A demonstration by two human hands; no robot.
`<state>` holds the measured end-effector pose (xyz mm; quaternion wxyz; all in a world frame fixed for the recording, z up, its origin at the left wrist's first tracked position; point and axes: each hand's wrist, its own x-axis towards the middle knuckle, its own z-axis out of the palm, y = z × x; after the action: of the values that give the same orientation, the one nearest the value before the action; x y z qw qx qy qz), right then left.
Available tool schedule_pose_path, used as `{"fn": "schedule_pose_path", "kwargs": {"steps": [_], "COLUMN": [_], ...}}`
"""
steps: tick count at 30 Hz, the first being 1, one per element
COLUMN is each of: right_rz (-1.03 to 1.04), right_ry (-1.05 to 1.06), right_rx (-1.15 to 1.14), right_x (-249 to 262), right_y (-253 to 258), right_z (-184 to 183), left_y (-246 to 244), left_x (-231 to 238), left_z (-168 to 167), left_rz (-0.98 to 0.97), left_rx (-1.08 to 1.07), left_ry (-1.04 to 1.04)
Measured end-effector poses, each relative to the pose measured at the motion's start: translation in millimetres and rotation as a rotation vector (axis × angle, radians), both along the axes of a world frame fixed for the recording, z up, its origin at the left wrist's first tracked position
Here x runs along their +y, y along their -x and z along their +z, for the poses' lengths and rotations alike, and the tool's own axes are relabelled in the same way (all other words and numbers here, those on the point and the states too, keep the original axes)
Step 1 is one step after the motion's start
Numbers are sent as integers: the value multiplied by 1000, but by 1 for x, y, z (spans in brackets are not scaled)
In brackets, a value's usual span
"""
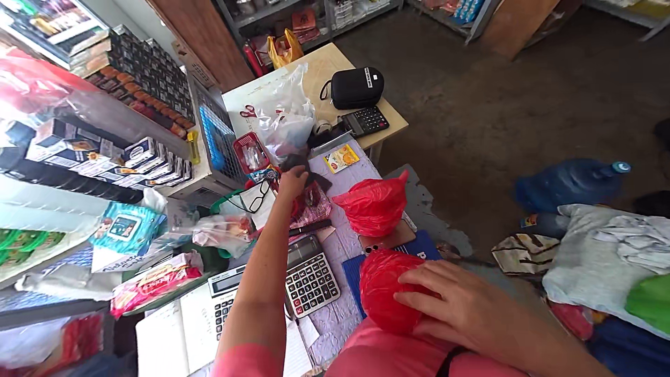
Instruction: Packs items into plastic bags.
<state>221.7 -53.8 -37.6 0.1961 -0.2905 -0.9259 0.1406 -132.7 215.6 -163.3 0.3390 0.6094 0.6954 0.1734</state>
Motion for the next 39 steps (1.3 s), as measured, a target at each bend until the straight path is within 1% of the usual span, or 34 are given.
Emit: {"fn": "schedule_pose_path", "kwargs": {"steps": [3,6,8,10,12,14,16,18,20,22,24,25,26,28,30,31,33,34,36,37,39], "right_rz": [-31,-18,-6,-1,-1,-4,-11,-22,-32,-44,-74,-100,-129,-202,-303,-350,-380,-349,-244,-184,-95], "right_ry": [65,100,115,136,148,160,161,145,122,100,77,76,90,138,144,115,49,45,53,57,68], "right_rx": [17,34,41,46,40,29,27,30,22,11,6,9,23,102,199,242,276,248,107,27,-96], "right_x": [-2,2,5,8,9,10,11,11,10,9,8,7,6,6,5,5,3,1,-5,-7,-9], "right_y": [0,-1,-1,-2,-2,-1,-1,0,0,1,3,4,3,0,-8,-12,-16,-15,-10,-6,0], "right_z": [-7,-11,-15,-16,-16,-15,-16,-17,-19,-19,-18,-16,-13,-3,9,13,21,25,30,28,18], "left_y": [-13,-19,-20,-22,-19,-9,4,25,53,81,99,99,93,65,20,-6,-58,-81,-113,-122,-134], "left_x": [7,12,17,23,28,40,50,59,69,77,79,76,72,57,36,20,-17,-36,-67,-76,-85], "left_z": [-16,-37,-48,-55,-54,-41,-12,20,50,68,78,85,91,103,115,120,115,111,102,99,104], "left_rz": [22,49,34,-3,-63,-76,-5,90,157,214,255,246,209,58,-168,-292,-493,-565,-666,-695,-734], "left_rx": [203,297,364,383,343,222,73,-10,15,95,194,235,260,208,135,101,34,20,47,61,101], "left_ry": [113,144,223,224,147,38,-91,-220,-303,-318,-222,-170,-163,-278,-338,-346,-383,-384,-397,-413,-398]}}
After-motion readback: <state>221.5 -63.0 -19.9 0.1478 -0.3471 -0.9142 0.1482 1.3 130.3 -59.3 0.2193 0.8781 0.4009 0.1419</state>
